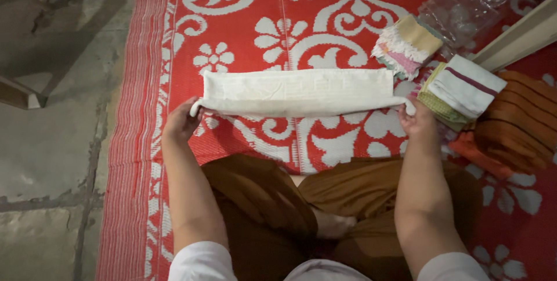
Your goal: The person sits on a red patterned mat and folds two towels by hand. First, a white towel with maroon stripes is unfolded, aligned, and folded into a compact rectangle, then placed aside. Next, a plain off-white towel is similarly unfolded, aligned, and folded into a neat rectangle.
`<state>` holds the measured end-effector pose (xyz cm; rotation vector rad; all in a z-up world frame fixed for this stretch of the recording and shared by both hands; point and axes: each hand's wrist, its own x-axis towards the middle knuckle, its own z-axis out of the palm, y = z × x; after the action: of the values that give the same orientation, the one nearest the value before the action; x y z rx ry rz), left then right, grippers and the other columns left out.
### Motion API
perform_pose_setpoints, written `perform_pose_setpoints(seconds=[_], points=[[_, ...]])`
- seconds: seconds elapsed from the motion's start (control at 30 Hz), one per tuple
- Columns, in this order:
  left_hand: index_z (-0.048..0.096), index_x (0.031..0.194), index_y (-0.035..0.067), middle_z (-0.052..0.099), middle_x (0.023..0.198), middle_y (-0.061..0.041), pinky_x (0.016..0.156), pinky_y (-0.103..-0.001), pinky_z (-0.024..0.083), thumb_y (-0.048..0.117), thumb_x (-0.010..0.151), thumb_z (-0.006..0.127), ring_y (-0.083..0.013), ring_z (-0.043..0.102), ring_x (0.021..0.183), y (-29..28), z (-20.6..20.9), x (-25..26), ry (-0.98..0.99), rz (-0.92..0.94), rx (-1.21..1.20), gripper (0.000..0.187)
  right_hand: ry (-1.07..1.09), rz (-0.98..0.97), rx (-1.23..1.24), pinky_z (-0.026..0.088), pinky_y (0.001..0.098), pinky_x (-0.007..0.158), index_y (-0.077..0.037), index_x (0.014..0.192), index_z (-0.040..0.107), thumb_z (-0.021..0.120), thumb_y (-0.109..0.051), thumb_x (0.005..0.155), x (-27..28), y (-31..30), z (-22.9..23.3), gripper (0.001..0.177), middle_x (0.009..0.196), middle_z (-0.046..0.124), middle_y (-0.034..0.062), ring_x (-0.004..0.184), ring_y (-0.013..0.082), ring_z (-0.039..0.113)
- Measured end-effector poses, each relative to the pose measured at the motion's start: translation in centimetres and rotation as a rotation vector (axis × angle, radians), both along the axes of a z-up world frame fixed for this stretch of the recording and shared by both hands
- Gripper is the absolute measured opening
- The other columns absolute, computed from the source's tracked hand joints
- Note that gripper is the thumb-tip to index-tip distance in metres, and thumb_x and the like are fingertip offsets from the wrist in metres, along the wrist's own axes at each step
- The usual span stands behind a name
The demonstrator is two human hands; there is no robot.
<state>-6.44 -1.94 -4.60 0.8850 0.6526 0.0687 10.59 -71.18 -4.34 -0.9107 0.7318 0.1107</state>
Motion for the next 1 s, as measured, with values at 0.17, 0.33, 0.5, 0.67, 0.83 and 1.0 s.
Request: perform_pose_setpoints(seconds=[0.17,0.33,0.5,0.67,0.83,1.0], points=[[0.075,0.109,0.008,0.068,0.082,-0.008,0.059,-0.033,0.047,0.028,0.096,0.068,-0.0183,0.06,0.067,1.7,-2.6,-0.5,0.453,-0.367,0.474,0.024,0.301,0.325,-0.461,0.059,0.0334,0.075,-0.016,0.124,0.067,0.079,-0.025,0.085,-0.3,-0.4,-0.7,0.042,0.118,0.061,0.0089,0.098,0.0239,0.063],[0.082,0.103,0.006,0.074,0.085,-0.014,0.076,-0.046,0.057,0.025,0.085,0.076,-0.0283,0.073,0.086,2.3,-3.9,-1.1,0.909,-0.968,1.295,0.027,0.535,1.062,-1.843,0.047,0.048,0.096,-0.006,0.133,0.059,0.085,-0.023,0.073,-1.2,0.8,-2.4,0.068,0.14,0.055,0.022,0.123,0.035,0.055],[0.072,0.112,0.014,0.069,0.118,-0.016,0.086,-0.055,0.053,0.035,0.096,0.063,-0.0405,0.067,0.108,-0.8,-4.0,1.5,0.616,-0.389,1.635,0.028,0.024,0.81,-1.912,0.054,0.0485,0.095,-0.015,0.111,0.078,0.064,-0.011,0.085,0.8,3.8,-3.2,0.03,0.12,0.073,0.0136,0.112,0.035,0.068],[0.07,0.122,0.017,0.066,0.134,-0.007,0.104,-0.048,0.051,0.022,0.093,0.066,-0.0315,0.06,0.129,-4.9,-5.4,9.2,0.176,-0.435,1.836,0.03,-0.477,0.933,-1.944,0.052,0.0464,0.1,-0.02,0.123,0.072,0.056,-0.003,0.089,4.1,7.1,-4.6,0.041,0.133,0.067,0.0046,0.123,0.0315,0.061],[0.053,0.139,0.011,0.051,0.149,-0.008,0.108,-0.058,0.032,0.024,0.076,0.077,-0.0335,0.046,0.14,-5.9,-6.5,15.6,0.005,-0.464,2.081,0.069,-0.769,0.944,-2.107,0.047,0.0437,0.108,-0.016,0.141,0.059,0.064,-0.008,0.08,9.0,8.8,-5.8,0.062,0.151,0.056,0.0107,0.138,0.0315,0.051],[0.05,0.143,0.024,0.05,0.149,-0.007,0.118,-0.058,0.021,0.035,0.078,0.081,-0.0269,0.047,0.139,-4.9,-5.4,17.8,0.364,-0.798,1.791,0.073,-0.38,1.203,-1.984,0.039,0.0522,0.105,-0.016,0.142,0.054,0.082,-0.023,0.07,13.9,8.6,-4.9,0.077,0.139,0.054,0.0184,0.129,0.0385,0.049]])
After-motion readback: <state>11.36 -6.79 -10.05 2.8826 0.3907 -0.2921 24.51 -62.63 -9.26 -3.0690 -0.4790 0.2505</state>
